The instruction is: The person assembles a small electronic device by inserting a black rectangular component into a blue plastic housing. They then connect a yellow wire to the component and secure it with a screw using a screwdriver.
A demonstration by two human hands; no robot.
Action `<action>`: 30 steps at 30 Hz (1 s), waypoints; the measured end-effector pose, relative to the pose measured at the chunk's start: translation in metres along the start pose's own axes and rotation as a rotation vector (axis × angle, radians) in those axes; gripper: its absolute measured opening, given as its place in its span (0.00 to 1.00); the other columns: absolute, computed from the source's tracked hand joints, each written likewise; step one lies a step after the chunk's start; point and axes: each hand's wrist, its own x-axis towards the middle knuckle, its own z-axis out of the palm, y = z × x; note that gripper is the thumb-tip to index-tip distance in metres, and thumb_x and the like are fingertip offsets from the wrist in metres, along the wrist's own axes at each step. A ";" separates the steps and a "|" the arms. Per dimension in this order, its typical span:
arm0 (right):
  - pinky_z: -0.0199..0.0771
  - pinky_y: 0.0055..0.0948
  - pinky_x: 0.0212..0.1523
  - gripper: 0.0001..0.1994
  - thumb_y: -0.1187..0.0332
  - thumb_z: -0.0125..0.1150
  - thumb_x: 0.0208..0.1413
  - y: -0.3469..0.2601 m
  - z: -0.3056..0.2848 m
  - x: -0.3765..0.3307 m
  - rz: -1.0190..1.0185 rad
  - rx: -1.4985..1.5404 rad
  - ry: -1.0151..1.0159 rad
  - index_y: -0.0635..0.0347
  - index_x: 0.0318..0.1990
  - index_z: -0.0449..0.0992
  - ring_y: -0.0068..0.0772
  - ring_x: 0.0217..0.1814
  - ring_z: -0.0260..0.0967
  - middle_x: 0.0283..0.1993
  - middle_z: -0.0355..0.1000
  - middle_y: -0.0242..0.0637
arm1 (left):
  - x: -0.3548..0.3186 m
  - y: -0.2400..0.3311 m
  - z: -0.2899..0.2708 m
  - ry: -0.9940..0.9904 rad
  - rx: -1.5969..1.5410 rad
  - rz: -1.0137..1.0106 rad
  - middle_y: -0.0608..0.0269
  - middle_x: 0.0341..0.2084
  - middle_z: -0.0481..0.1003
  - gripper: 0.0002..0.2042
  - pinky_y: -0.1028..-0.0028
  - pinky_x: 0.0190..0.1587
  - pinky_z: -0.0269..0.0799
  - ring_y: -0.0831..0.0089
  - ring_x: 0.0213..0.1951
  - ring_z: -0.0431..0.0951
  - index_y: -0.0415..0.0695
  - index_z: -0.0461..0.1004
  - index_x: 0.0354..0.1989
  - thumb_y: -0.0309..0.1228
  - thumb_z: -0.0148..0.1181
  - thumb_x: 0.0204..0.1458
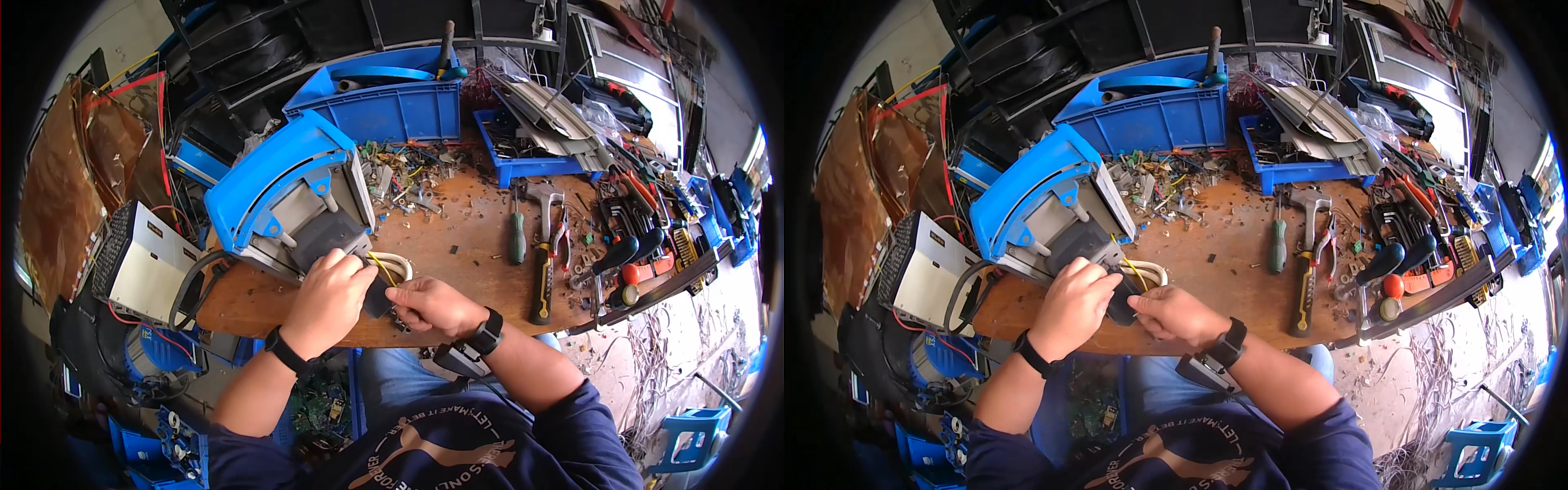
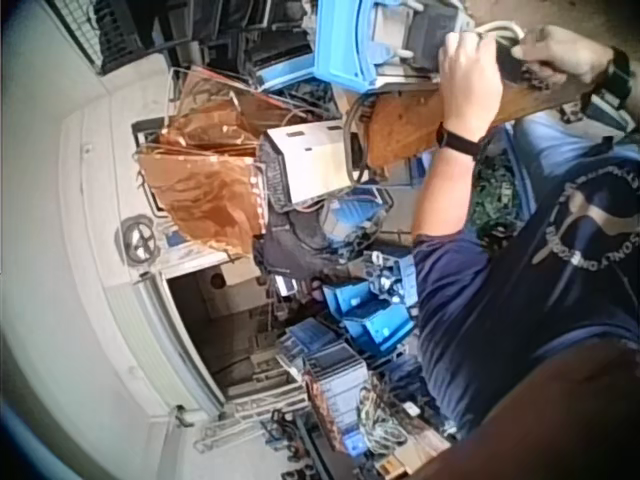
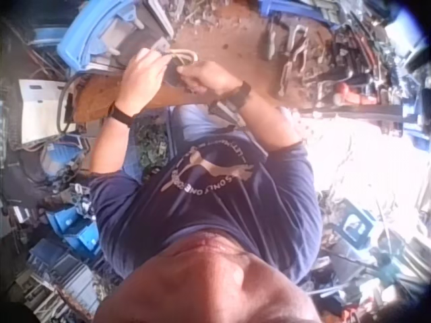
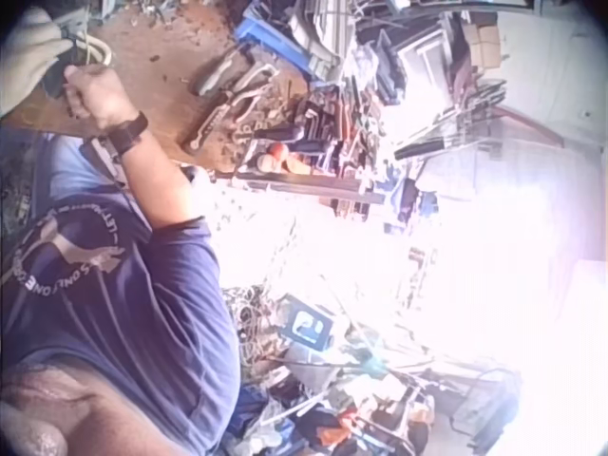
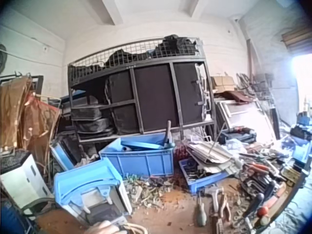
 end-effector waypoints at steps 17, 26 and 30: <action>0.71 0.29 0.26 0.21 0.51 0.57 0.58 0.004 0.012 -0.016 -0.294 -0.787 0.336 0.64 0.28 0.76 0.29 0.24 0.73 0.20 0.73 0.39 | 0.001 0.005 0.033 -0.059 -0.257 -0.283 0.46 0.27 0.77 0.07 0.58 0.37 0.73 0.49 0.31 0.78 0.38 0.78 0.33 0.25 0.59 0.46; 0.53 0.20 0.20 0.19 0.50 0.56 0.61 0.038 0.007 -0.013 0.133 0.533 0.060 0.60 0.34 0.73 0.20 0.19 0.52 0.22 0.60 0.26 | -0.003 0.006 0.035 -0.022 -0.269 -0.285 0.47 0.28 0.78 0.07 0.59 0.37 0.73 0.50 0.33 0.78 0.38 0.77 0.33 0.24 0.60 0.45; 0.54 0.21 0.20 0.18 0.51 0.58 0.60 0.041 0.007 -0.011 0.109 0.657 0.044 0.57 0.30 0.72 0.19 0.19 0.54 0.21 0.60 0.24 | -0.005 0.004 0.041 0.008 -0.220 -0.231 0.49 0.26 0.77 0.07 0.58 0.39 0.72 0.50 0.32 0.77 0.39 0.76 0.34 0.25 0.61 0.45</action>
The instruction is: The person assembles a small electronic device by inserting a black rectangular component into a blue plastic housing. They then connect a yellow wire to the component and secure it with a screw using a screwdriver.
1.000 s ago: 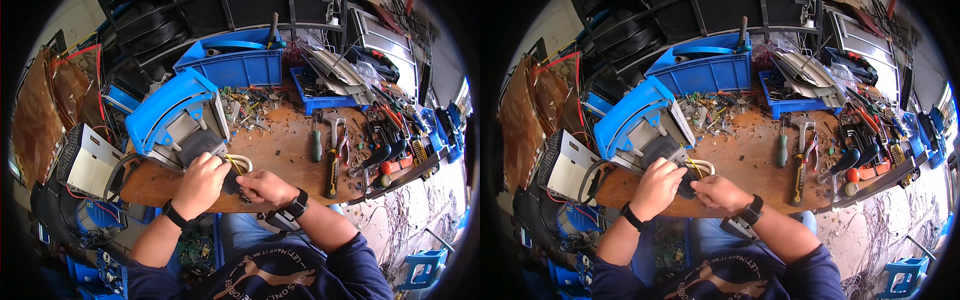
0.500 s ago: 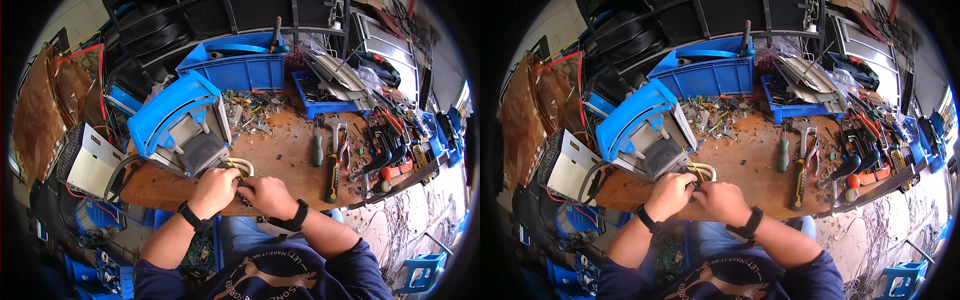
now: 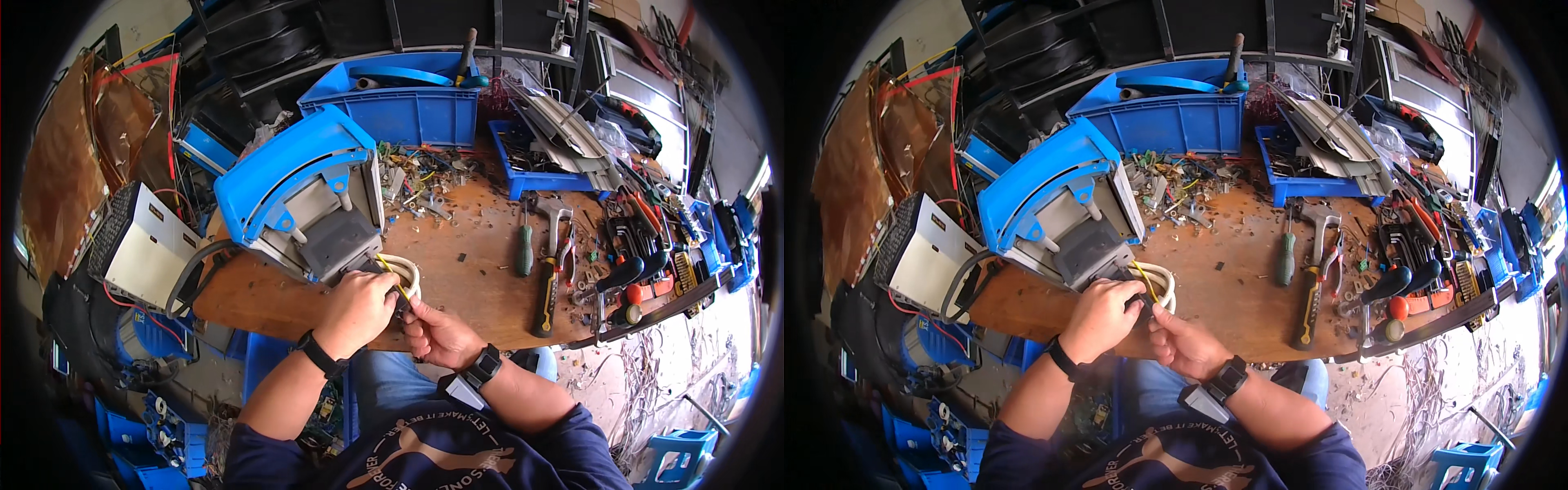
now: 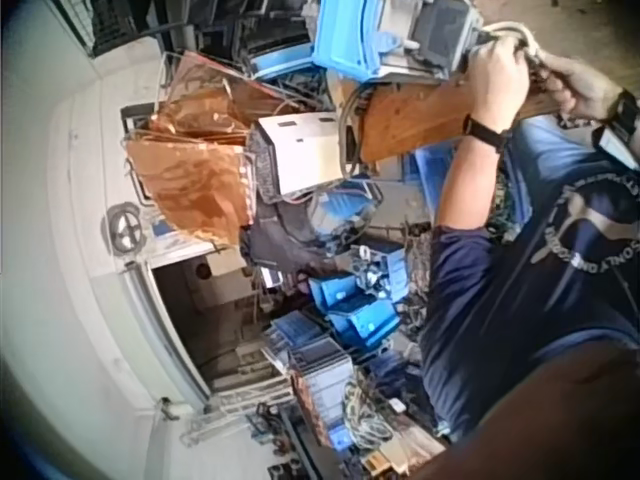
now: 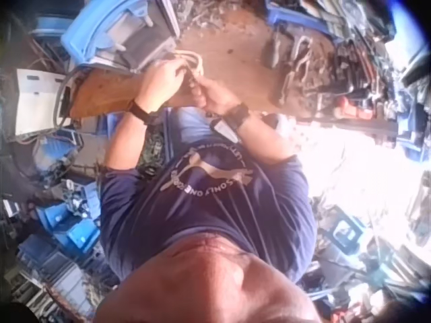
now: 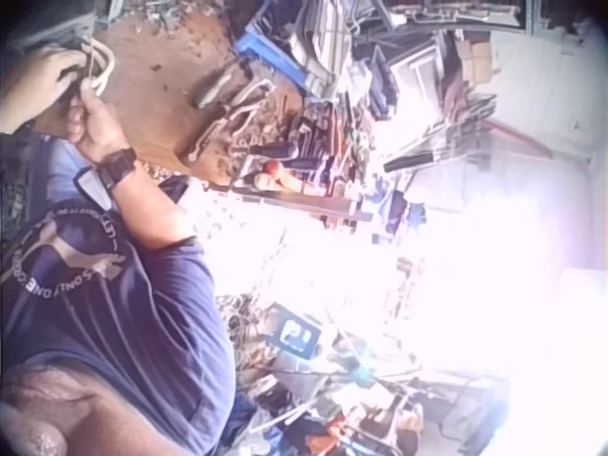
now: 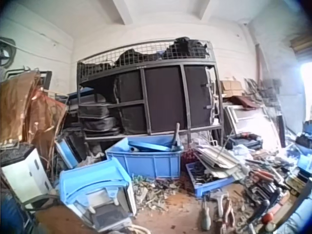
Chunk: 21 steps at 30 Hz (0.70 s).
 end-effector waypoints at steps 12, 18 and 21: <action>0.66 0.34 0.22 0.08 0.66 0.67 0.48 -0.016 0.036 -0.012 -1.277 -2.229 0.283 0.55 0.26 0.72 0.40 0.21 0.68 0.23 0.71 0.35 | -0.001 0.001 0.005 0.006 0.079 -0.015 0.51 0.23 0.77 0.06 0.59 0.37 0.71 0.52 0.30 0.77 0.41 0.76 0.29 0.25 0.63 0.41; 0.65 0.26 0.20 0.10 0.62 0.62 0.57 -0.012 0.031 -0.020 -0.791 -1.371 0.333 0.60 0.32 0.74 0.30 0.18 0.68 0.21 0.71 0.33 | 0.001 0.006 0.007 0.116 -0.044 -0.072 0.52 0.23 0.77 0.06 0.59 0.33 0.71 0.52 0.28 0.77 0.42 0.76 0.27 0.26 0.65 0.40; 0.61 0.20 0.19 0.16 0.56 0.56 0.63 -0.025 0.023 -0.023 -0.281 -0.859 0.218 0.62 0.33 0.73 0.20 0.19 0.64 0.22 0.68 0.30 | 0.001 0.004 0.008 0.112 -0.041 -0.072 0.53 0.24 0.77 0.06 0.60 0.35 0.71 0.53 0.29 0.77 0.42 0.77 0.28 0.27 0.65 0.41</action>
